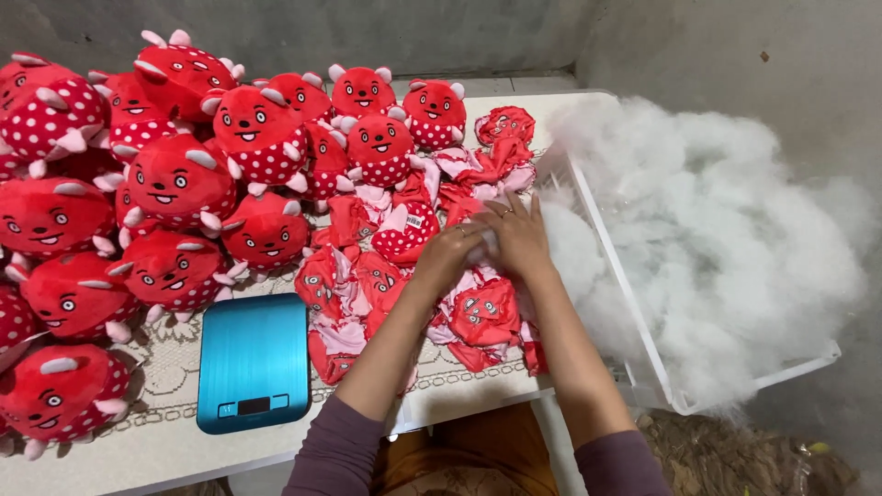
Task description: Inserting small red fabric components into plush toy skins on a factory worktable
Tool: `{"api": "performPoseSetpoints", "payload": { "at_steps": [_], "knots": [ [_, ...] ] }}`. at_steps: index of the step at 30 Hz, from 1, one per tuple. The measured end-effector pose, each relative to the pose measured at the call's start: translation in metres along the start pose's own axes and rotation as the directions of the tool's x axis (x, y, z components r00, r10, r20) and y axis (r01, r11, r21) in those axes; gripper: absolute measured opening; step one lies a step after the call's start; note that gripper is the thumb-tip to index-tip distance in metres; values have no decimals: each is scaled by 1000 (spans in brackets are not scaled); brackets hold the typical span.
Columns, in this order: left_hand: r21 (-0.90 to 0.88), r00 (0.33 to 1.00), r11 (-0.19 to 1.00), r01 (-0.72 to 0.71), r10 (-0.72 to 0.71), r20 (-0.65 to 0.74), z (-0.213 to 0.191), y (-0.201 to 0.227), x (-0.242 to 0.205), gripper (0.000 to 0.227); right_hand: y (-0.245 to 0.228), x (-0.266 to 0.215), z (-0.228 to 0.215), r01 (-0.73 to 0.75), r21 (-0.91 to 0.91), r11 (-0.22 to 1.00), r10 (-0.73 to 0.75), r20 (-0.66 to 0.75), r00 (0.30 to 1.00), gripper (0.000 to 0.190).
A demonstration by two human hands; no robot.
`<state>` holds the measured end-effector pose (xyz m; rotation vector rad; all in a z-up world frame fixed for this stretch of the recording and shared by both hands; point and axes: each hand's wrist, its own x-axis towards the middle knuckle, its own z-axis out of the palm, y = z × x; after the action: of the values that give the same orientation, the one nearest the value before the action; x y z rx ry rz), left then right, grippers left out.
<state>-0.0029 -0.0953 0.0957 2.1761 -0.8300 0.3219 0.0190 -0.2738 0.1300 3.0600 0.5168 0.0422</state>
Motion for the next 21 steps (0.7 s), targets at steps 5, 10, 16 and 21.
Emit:
{"api": "performPoseSetpoints", "payload": {
  "at_steps": [5,10,16,21],
  "knots": [
    [5,995,995,95,-95,-44,24,-29,-5,14,13,-4,29,-103,5,995,103,0,995,62],
    [18,984,990,142,-140,-113,25,-31,-9,8,22,-8,51,-178,25,984,178,-3,984,64],
    [-43,961,972,232,-236,-142,7,-24,-9,19,22,-9,53,-219,70,973,224,-73,972,62],
    [-10,949,964,265,-263,-174,4,-42,-13,27,19,-4,53,-319,30,947,320,-165,933,48]
  ]
}}
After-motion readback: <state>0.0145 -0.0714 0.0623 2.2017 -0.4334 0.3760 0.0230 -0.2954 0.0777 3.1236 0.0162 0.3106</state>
